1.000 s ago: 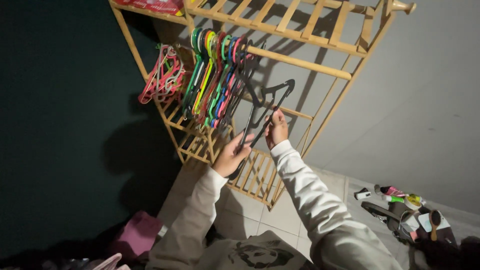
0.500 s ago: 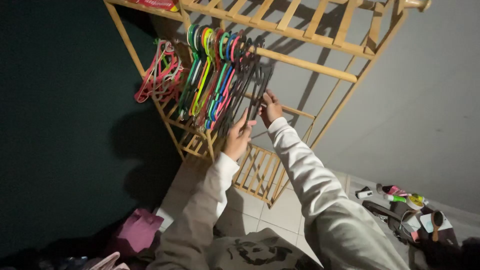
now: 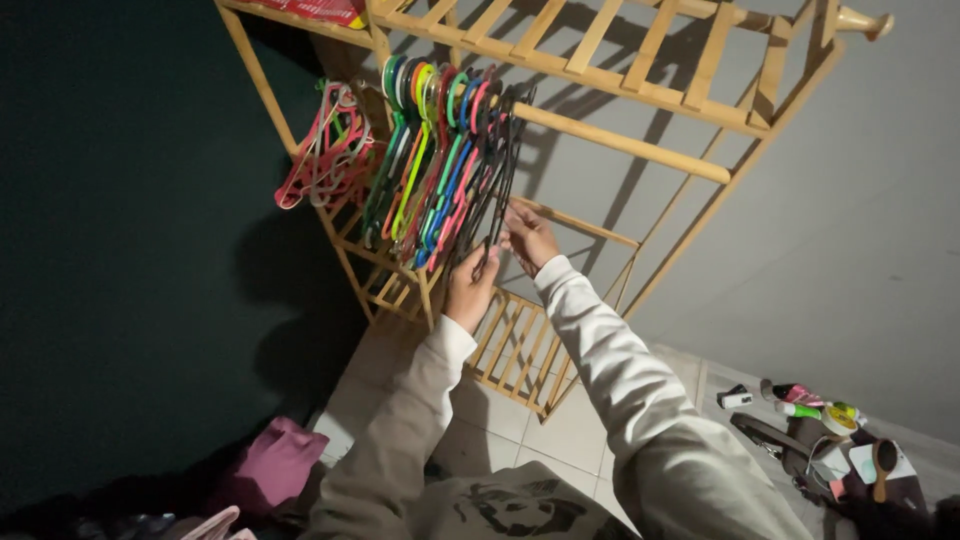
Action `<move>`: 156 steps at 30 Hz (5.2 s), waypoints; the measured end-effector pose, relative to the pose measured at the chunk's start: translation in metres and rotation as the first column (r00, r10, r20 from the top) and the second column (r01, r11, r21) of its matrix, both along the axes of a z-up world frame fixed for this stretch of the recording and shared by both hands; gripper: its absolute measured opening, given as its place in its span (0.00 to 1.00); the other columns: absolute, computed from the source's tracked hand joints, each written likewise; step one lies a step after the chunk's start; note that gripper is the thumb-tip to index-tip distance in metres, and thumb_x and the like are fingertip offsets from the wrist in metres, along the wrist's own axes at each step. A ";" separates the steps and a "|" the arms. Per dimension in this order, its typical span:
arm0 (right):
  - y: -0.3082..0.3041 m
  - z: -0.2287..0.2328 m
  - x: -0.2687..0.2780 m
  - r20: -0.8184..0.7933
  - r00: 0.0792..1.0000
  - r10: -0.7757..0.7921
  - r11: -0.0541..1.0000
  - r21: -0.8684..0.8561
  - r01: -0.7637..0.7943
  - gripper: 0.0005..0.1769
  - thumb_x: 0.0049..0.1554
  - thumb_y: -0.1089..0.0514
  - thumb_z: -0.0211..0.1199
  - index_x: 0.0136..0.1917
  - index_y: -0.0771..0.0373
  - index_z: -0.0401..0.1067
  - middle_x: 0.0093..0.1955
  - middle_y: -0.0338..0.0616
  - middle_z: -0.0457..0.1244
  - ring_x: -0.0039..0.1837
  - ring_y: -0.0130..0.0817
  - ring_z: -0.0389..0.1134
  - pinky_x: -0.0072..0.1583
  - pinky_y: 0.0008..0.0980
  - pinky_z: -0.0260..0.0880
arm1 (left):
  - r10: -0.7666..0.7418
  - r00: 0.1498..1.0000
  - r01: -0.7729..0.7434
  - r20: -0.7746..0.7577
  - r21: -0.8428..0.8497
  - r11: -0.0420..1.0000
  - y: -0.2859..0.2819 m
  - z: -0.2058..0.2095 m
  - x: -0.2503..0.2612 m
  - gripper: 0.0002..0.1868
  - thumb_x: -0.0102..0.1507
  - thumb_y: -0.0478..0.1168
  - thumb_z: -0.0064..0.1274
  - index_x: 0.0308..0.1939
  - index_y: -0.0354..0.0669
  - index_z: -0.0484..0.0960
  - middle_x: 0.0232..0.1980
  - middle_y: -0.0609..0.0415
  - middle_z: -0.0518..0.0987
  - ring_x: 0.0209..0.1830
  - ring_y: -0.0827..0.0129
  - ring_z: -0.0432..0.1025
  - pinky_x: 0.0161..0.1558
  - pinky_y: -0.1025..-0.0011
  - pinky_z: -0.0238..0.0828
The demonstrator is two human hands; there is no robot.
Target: The person sorts through a collection of hangers on a wooden rack, removing black, white, and beige hangers one at a time. They then untangle several pink and green hangers before placing them back onto the hanging rod.
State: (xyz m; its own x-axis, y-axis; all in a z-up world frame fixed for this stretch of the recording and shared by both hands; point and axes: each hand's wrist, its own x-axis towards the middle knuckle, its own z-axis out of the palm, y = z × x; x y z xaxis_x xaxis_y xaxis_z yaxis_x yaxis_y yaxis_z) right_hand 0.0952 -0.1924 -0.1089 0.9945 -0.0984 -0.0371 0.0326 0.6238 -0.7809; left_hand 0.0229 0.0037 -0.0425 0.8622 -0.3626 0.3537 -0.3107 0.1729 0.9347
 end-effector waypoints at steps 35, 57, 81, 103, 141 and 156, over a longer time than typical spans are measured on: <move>0.221 -0.084 -0.041 -0.201 0.925 0.324 0.897 -0.245 -0.367 0.24 0.66 0.57 0.55 0.74 0.63 0.64 0.65 0.43 0.66 0.56 0.34 0.70 0.53 0.32 0.75 | 0.332 0.942 -0.326 -0.048 0.102 0.940 0.237 -0.108 0.092 0.16 0.71 0.42 0.49 0.57 0.36 0.81 0.46 0.51 0.83 0.43 0.71 0.76 0.46 0.73 0.72; 0.285 -0.052 0.037 -0.150 0.987 0.062 0.936 -0.333 -0.110 0.28 0.65 0.54 0.55 0.77 0.58 0.60 0.73 0.44 0.61 0.60 0.35 0.67 0.58 0.37 0.74 | 0.306 0.841 -0.474 0.447 0.335 0.814 0.239 -0.053 0.256 0.19 0.62 0.33 0.63 0.57 0.36 0.80 0.58 0.41 0.73 0.56 0.47 0.70 0.56 0.60 0.69; 0.299 -0.033 0.056 -0.239 0.971 0.029 0.939 -0.328 -0.109 0.22 0.65 0.55 0.55 0.71 0.60 0.67 0.61 0.41 0.68 0.52 0.32 0.69 0.52 0.35 0.76 | 0.317 0.918 -0.394 0.237 0.485 0.780 0.242 -0.073 0.278 0.18 0.62 0.46 0.61 0.50 0.40 0.80 0.45 0.38 0.83 0.45 0.41 0.76 0.47 0.51 0.73; 0.313 -0.019 0.057 -0.216 0.967 0.134 0.887 -0.409 -0.214 0.21 0.66 0.53 0.55 0.69 0.63 0.69 0.57 0.41 0.67 0.51 0.31 0.70 0.51 0.31 0.74 | 0.510 0.834 -0.542 0.213 0.143 0.828 0.328 -0.064 0.181 0.13 0.72 0.47 0.48 0.47 0.41 0.77 0.34 0.48 0.79 0.31 0.60 0.75 0.34 0.62 0.72; 0.263 0.090 -0.014 0.209 0.888 0.409 0.904 0.044 -0.426 0.20 0.70 0.51 0.54 0.70 0.63 0.64 0.56 0.47 0.68 0.53 0.38 0.73 0.55 0.40 0.78 | 0.207 0.914 -0.385 -0.349 -0.586 0.712 0.306 -0.056 -0.062 0.19 0.75 0.52 0.48 0.36 0.42 0.76 0.22 0.62 0.60 0.20 0.74 0.56 0.25 0.71 0.58; 0.139 0.089 -0.103 0.220 0.976 0.007 0.976 -0.214 0.042 0.20 0.68 0.51 0.54 0.70 0.61 0.65 0.44 0.42 0.67 0.44 0.30 0.70 0.43 0.31 0.75 | -0.478 0.812 0.333 -0.333 -0.408 0.850 0.223 -0.047 -0.097 0.38 0.66 0.49 0.59 0.74 0.31 0.67 0.72 0.31 0.70 0.49 0.55 0.80 0.48 0.58 0.78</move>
